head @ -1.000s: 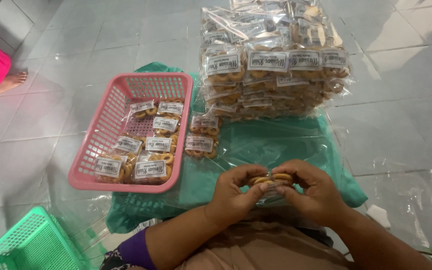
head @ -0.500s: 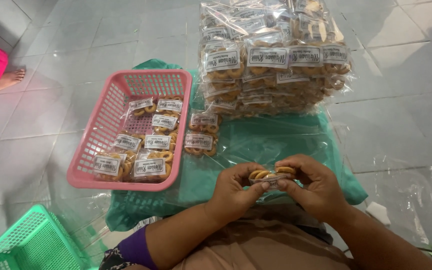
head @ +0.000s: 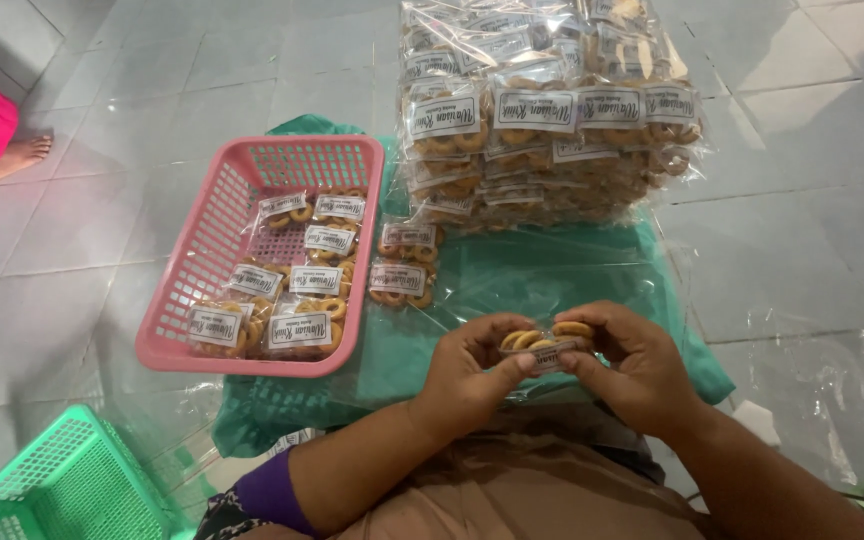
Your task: Manually packaging individually wrapped snack packets into larger plastic bags.
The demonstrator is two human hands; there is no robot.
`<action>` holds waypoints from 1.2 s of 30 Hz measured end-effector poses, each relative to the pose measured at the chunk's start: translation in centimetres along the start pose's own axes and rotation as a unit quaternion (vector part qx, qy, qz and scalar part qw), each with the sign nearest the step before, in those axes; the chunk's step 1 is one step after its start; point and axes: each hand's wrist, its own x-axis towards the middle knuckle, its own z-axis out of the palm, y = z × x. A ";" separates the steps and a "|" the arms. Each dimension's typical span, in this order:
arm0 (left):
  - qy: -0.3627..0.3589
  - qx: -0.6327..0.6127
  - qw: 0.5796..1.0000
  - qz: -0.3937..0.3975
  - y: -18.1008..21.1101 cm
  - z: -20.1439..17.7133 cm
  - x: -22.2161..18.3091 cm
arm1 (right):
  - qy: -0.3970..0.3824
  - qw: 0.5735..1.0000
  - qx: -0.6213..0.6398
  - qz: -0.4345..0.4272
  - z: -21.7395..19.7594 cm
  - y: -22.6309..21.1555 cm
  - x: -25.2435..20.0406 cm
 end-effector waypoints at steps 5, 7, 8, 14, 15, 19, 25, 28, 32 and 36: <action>0.021 0.001 1.000 -0.002 -1.5 -0.6 0.0 | -0.007 1.000 -0.013 0.006 0.4 -0.4 0.1; 0.029 0.005 1.000 0.001 -1.3 -0.4 0.0 | -0.013 1.000 -0.010 0.009 0.4 -0.3 0.3; 0.035 0.013 0.999 0.002 -1.2 -0.4 0.0 | -0.018 1.000 -0.005 0.012 0.3 -0.3 0.3; 0.055 0.005 0.998 -0.021 -1.4 -0.4 -0.1 | 0.004 0.999 0.034 0.042 -0.1 0.7 -0.2; 0.055 -0.012 0.998 -0.023 -1.4 -0.4 -0.1 | 0.013 0.998 0.050 0.039 -0.2 0.9 -0.1; 0.068 -0.046 0.996 -0.028 -2.0 -0.8 0.4 | 0.016 0.998 0.046 0.041 -0.3 0.9 0.2; 0.047 -0.051 0.997 -0.038 -2.3 -0.4 0.0 | 0.021 0.996 0.067 0.047 -0.1 0.6 0.5; 0.064 -0.046 0.997 -0.021 -2.2 -0.4 -0.1 | -0.005 0.997 0.060 0.045 -0.2 0.4 0.7; 0.052 -0.052 0.997 -0.019 -2.3 -0.3 -0.2 | -0.020 0.998 0.040 0.039 -0.8 -0.5 0.6; -0.092 -0.073 0.992 -0.042 -1.5 -1.5 -0.3 | -0.042 0.997 -0.060 0.014 -4.6 -1.9 0.9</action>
